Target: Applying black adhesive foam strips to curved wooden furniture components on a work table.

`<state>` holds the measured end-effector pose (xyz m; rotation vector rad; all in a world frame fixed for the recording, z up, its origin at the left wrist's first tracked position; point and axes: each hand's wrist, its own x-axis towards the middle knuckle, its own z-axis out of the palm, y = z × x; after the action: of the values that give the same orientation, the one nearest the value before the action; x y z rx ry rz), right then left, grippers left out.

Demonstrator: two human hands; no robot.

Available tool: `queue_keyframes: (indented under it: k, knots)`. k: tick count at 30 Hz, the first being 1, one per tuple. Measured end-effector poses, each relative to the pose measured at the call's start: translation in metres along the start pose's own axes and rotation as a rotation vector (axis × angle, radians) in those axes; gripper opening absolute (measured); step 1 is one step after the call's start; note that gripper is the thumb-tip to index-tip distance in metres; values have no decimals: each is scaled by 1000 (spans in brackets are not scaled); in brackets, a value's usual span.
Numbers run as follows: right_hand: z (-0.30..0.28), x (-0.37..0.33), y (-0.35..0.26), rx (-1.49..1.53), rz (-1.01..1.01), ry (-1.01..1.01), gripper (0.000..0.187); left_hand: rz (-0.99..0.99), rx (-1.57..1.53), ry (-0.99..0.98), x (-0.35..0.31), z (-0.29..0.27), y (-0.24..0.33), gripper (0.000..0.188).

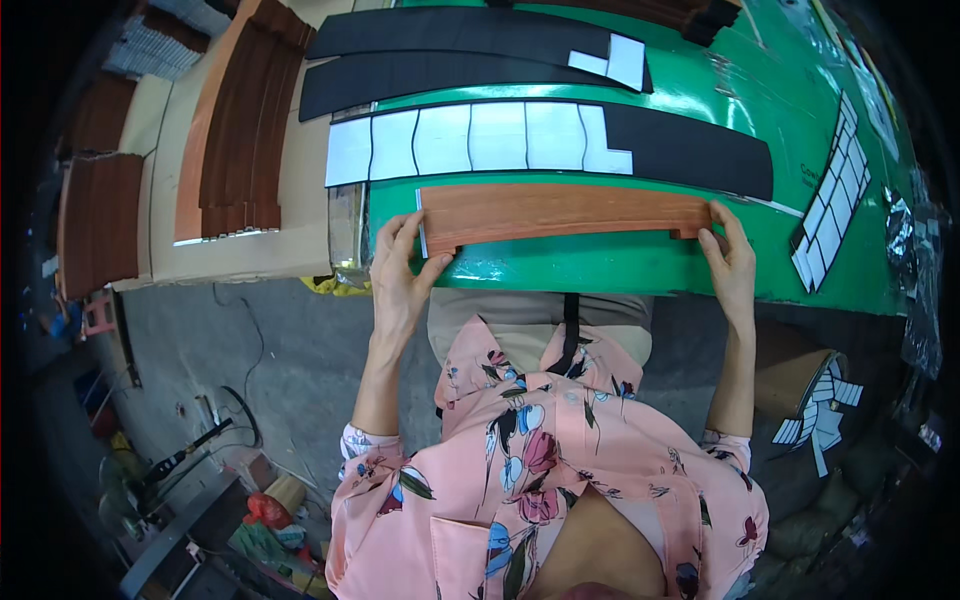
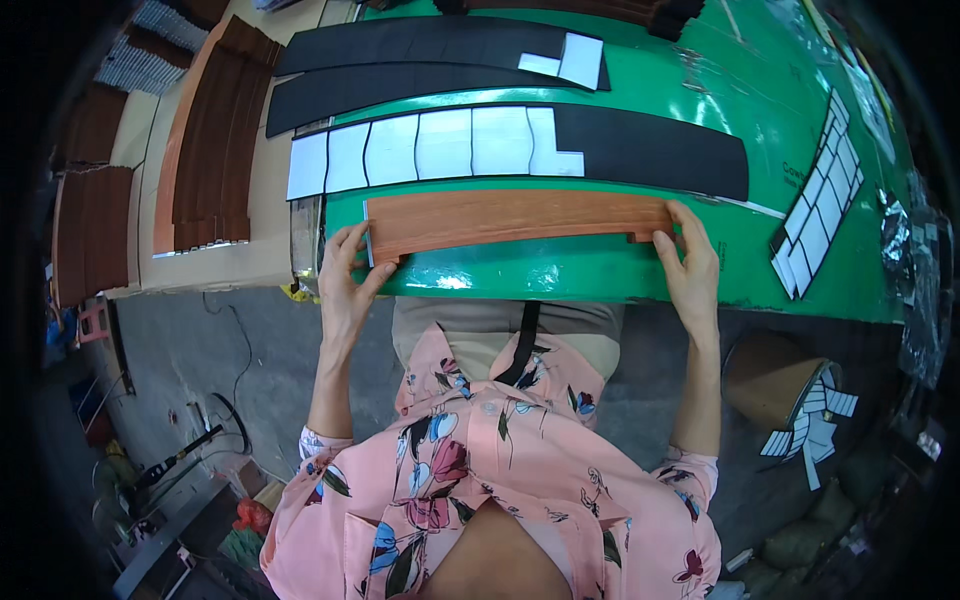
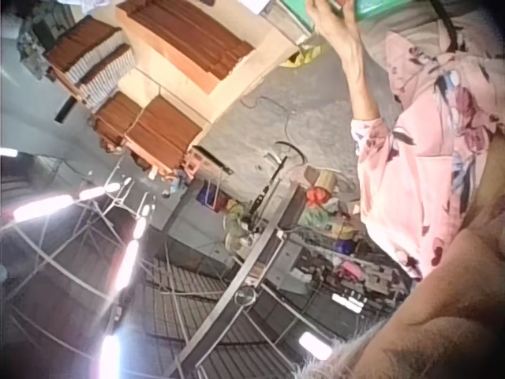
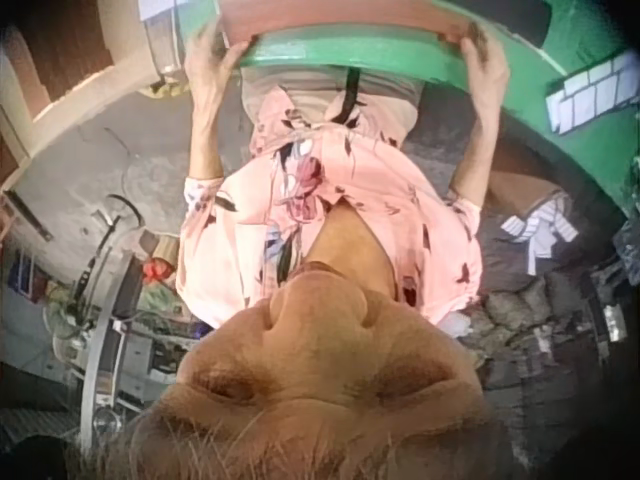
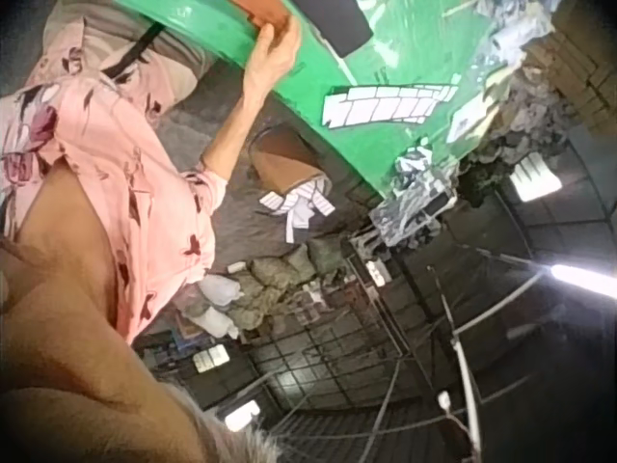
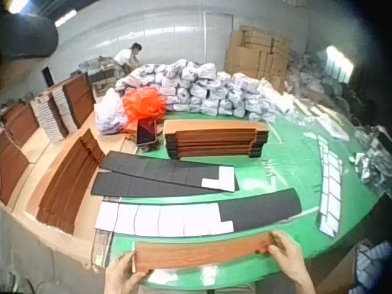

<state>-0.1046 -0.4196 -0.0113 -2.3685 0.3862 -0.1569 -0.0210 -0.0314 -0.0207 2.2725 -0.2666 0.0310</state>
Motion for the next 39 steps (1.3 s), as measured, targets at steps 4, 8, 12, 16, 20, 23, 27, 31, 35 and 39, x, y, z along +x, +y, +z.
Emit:
queue_keyframes:
  k: [4, 8, 12, 16, 20, 23, 27, 31, 35, 39]
  knots:
    - [12, -7, 8, 108, 32, 154, 36, -224, -222, -82, -7, 5, -4, 58]
    - [7, -4, -10, 88, -15, 196, 32, -32, -35, -9, -12, 4, -4, 56]
    - [-15, -1, -22, 176, 38, 203, 30, 24, -89, 78, -10, -9, 5, 38]
    - [-14, 5, -18, 181, 3, 191, 27, 107, -59, 140, 0, -18, 18, 26]
    - [-13, 11, -16, 137, 128, 115, 23, 101, 4, 140, 9, -17, 21, 23]
    - [-15, 18, -13, 42, 66, 82, 21, 95, 41, 117, 15, -16, 17, 25]
    - [-18, 52, -39, -219, -388, 199, 20, 123, -29, 47, 20, -17, 15, 31]
    - [15, 99, -69, -193, -534, -45, 20, 238, 64, 88, 21, -14, 12, 34]
    - [52, 131, -55, -411, -658, -227, 17, 162, 23, 61, 17, -13, 13, 36]
    - [58, 138, -49, -566, -748, -278, 9, 111, -34, 53, 14, -12, 14, 34]
